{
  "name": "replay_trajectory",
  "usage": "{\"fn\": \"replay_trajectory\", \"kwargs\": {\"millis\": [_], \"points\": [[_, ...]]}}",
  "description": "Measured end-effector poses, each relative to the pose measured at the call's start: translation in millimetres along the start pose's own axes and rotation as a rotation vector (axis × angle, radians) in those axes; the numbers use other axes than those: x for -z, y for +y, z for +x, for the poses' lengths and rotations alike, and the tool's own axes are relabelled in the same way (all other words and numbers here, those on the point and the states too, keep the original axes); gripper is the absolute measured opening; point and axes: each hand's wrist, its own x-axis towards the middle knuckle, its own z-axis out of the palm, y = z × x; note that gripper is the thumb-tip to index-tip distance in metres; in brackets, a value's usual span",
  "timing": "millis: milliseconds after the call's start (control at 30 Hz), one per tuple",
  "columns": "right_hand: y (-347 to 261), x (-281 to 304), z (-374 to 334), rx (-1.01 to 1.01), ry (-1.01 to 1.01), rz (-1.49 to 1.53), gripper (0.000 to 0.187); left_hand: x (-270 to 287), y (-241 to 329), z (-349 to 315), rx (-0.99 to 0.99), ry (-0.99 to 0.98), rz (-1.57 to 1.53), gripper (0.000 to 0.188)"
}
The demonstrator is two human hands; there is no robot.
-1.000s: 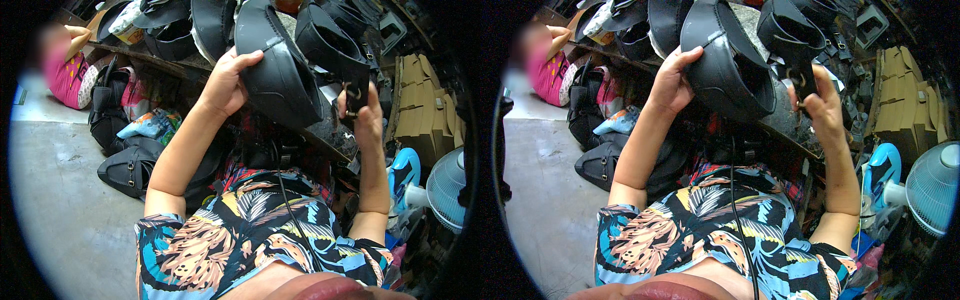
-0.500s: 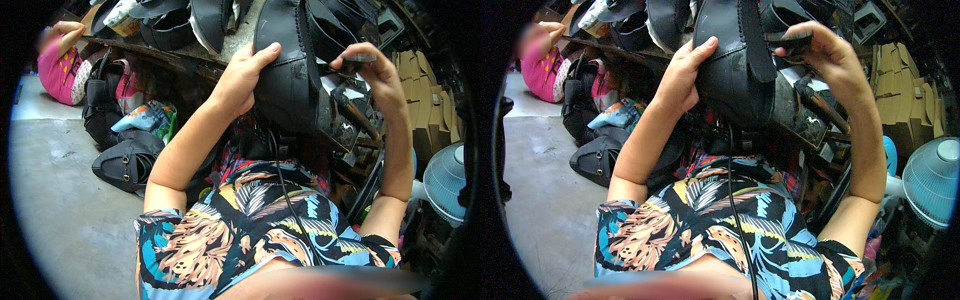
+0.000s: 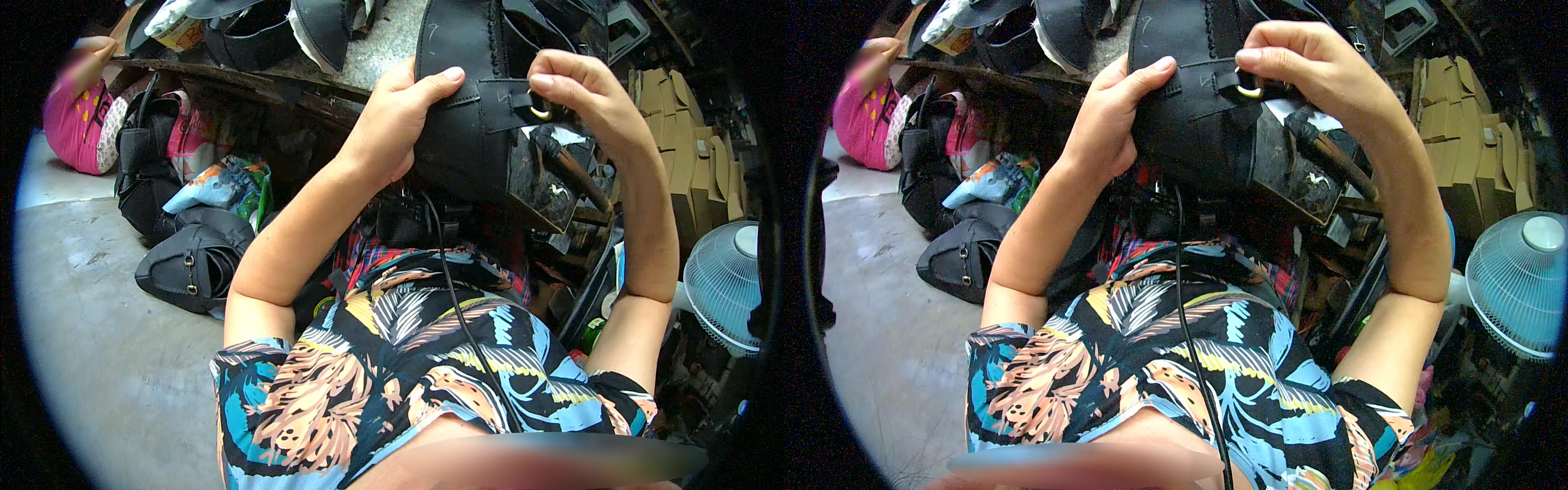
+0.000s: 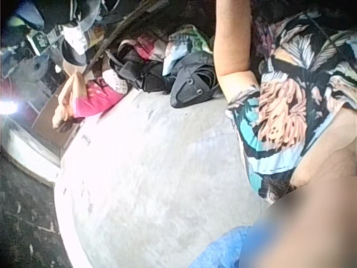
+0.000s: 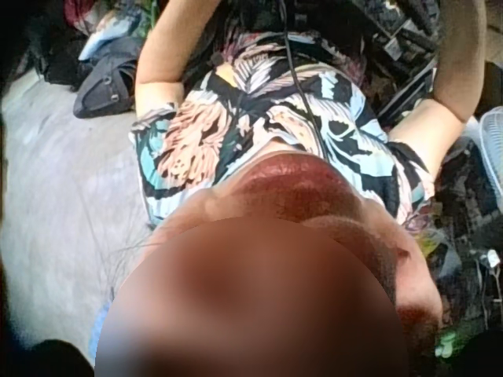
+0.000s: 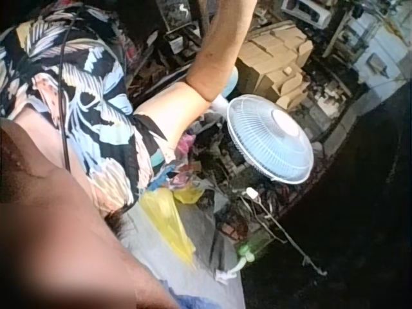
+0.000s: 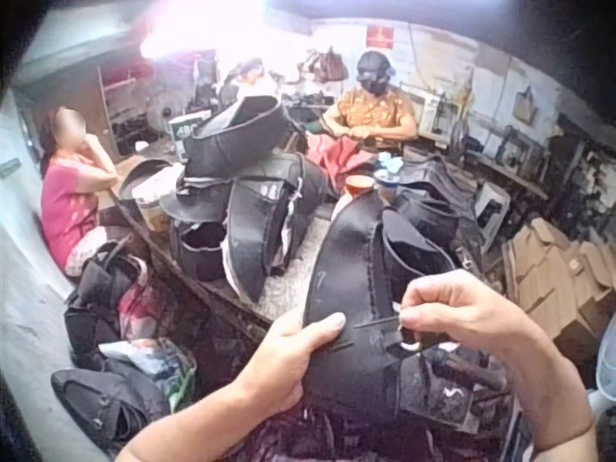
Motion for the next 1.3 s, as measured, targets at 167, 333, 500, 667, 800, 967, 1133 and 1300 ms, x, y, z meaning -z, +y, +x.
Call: {"fn": "replay_trajectory", "kwargs": {"millis": [167,333,500,667,800,967,1133,1300], "points": [[7.1,-10.4,0.7,-0.035,0.061,0.006,0.025,2.7,0.9,-2.3,0.012,-0.025,0.022,0.027],[10.9,-14.0,2.0,-0.15,0.031,0.01,0.026,1.9,-0.7,-2.5,-0.002,-0.034,0.033,0.028],[12.6,-14.3,4.6,-0.125,0.053,0.121,0.022,0.4,-2.2,-2.7,0.003,-0.006,0.02,0.025],[13.6,-12.5,4.3,-0.093,0.075,0.147,0.022,0.1,-2.9,-0.6,-0.022,-0.023,0.0,0.025],[12.8,-14.1,2.8,-0.125,0.061,0.134,0.021,-1.2,-4.2,0.8,-0.01,-0.024,-0.016,0.024],[9.9,-17.6,2.4,-0.15,0.065,0.166,0.021,-1.5,-3.3,0.5,-0.007,-0.047,-0.018,0.027],[8.6,-18.1,3.5,-0.132,0.063,0.179,0.022,-2.7,-2.1,0.2,-0.003,-0.036,-0.005,0.029],[9.2,-17.8,4.6,-0.155,0.073,0.174,0.023,-5.0,-1.1,-0.1,-0.005,-0.039,0.0,0.029]]}}
